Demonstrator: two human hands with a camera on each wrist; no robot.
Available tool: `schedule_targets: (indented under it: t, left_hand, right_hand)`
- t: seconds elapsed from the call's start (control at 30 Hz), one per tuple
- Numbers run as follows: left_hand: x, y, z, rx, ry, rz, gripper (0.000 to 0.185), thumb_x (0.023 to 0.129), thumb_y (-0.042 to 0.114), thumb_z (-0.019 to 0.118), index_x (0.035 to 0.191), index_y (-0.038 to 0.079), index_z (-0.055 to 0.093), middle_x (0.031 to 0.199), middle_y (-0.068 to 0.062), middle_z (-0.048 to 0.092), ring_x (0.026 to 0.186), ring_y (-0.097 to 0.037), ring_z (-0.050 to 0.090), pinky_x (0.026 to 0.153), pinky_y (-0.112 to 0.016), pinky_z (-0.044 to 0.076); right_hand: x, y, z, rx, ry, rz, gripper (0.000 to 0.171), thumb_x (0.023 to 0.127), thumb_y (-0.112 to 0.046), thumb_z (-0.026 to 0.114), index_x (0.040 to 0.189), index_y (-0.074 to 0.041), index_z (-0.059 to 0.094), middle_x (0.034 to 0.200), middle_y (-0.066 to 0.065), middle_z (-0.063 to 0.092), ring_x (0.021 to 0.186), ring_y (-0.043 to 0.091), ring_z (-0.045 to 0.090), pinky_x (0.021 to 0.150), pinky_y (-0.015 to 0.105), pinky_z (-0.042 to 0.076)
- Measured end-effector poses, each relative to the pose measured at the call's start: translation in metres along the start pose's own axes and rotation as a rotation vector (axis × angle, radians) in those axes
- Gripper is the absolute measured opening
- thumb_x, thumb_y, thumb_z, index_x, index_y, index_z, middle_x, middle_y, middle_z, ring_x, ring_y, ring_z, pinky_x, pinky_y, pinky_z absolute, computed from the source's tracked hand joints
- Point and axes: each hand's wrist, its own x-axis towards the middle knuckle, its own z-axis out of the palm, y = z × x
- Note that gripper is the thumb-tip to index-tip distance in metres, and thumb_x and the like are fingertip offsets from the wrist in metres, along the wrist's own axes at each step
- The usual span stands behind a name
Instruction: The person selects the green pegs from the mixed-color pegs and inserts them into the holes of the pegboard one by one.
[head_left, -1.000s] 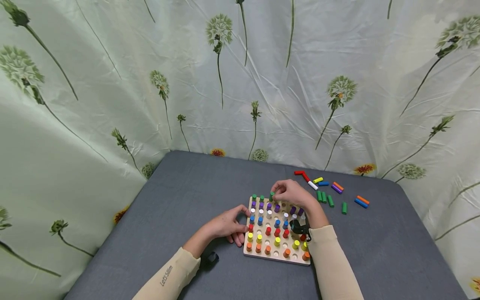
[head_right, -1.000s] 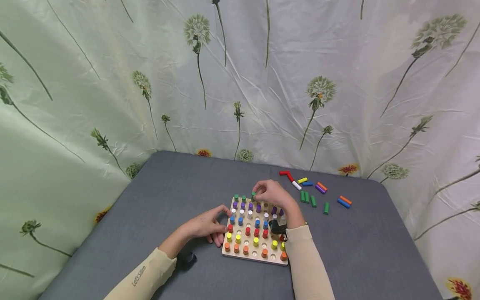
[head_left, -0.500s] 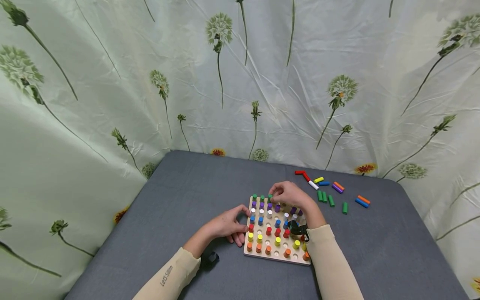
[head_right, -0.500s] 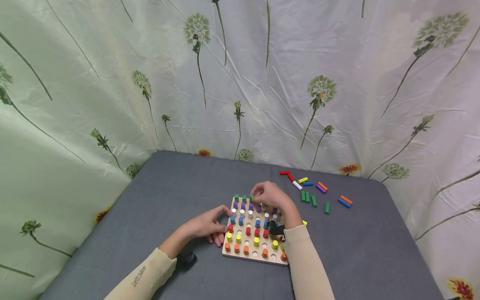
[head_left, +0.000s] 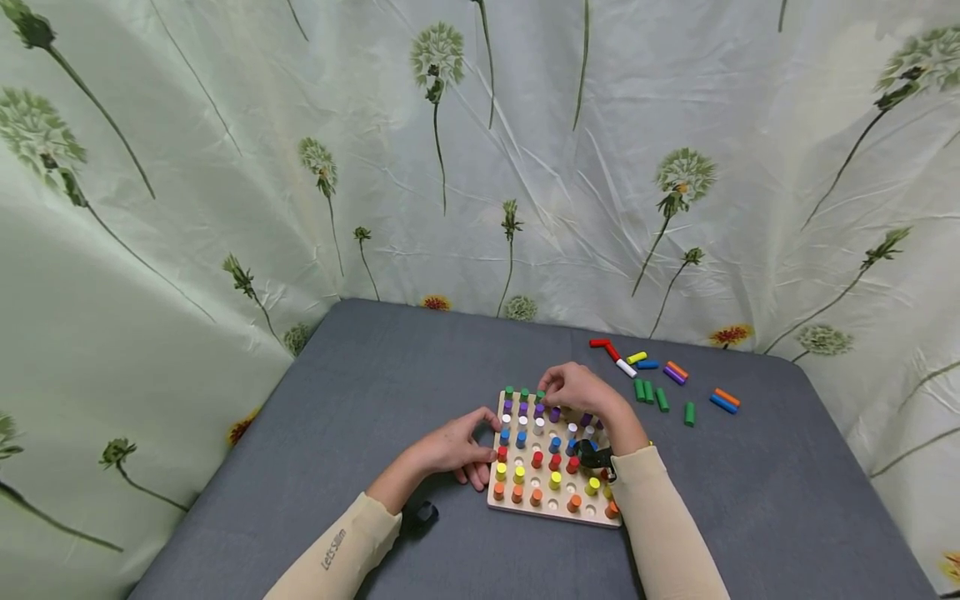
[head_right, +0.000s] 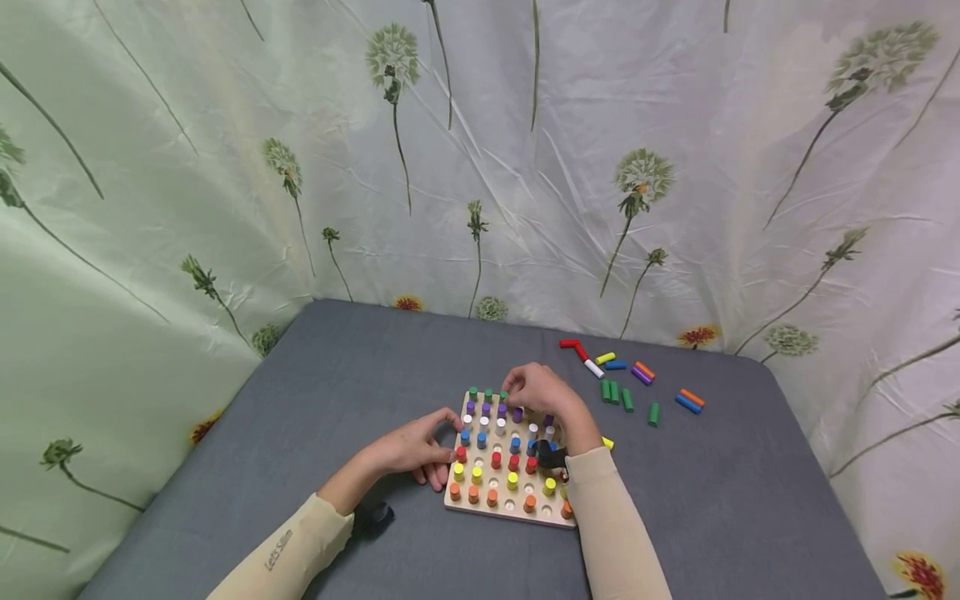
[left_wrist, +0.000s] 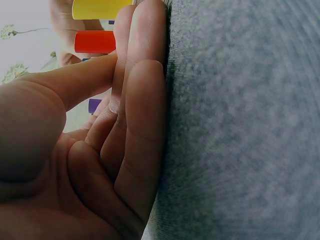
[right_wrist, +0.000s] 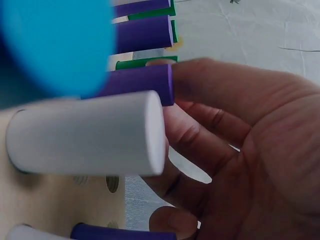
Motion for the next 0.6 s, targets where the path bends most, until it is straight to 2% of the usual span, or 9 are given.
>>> schedule_targets:
  t: [0.27,0.37,0.5,0.6]
  left_hand:
    - [0.000,0.000,-0.001,-0.005,-0.004,-0.006,0.033,0.103,0.014,0.068,0.131,0.020,0.050,0.069,-0.006,0.076,0.055,-0.012,0.071,0.046,-0.023,0.048]
    - [0.000,0.000,0.000,-0.005,-0.003,-0.005,0.033,0.104,0.014,0.068,0.131,0.020,0.050,0.068,-0.006,0.075,0.055,-0.012,0.071,0.046,-0.023,0.048]
    - [0.000,-0.001,0.000,-0.003,0.001,-0.003,0.033,0.103,0.014,0.068,0.131,0.021,0.050,0.068,-0.006,0.075,0.055,-0.012,0.071,0.046,-0.023,0.048]
    - [-0.001,-0.001,0.000,0.002,0.002,-0.002,0.034,0.103,0.014,0.068,0.131,0.021,0.051,0.068,-0.005,0.075,0.055,-0.012,0.071,0.046,-0.023,0.048]
  right_hand:
    - [-0.005,-0.002,-0.009,0.076,-0.015,0.014,0.021,0.097,-0.004,0.069,0.117,-0.001,0.072,0.095,0.011,0.076,0.079,0.020,0.068,0.069,0.030,0.046]
    - [-0.009,0.001,-0.016,0.096,-0.001,0.000,0.024,0.098,-0.005,0.067,0.121,0.002,0.070,0.098,0.014,0.076,0.084,0.023,0.070,0.071,0.031,0.048]
    - [-0.014,0.010,-0.025,0.100,0.066,-0.021,0.024,0.102,-0.013,0.066,0.120,0.003,0.069,0.102,0.016,0.078,0.091,0.024,0.072,0.079,0.035,0.055]
    - [-0.017,0.019,-0.032,0.118,0.142,0.001,0.023,0.104,-0.019,0.066,0.118,0.000,0.070,0.104,0.018,0.079,0.095,0.028,0.073,0.084,0.041,0.058]
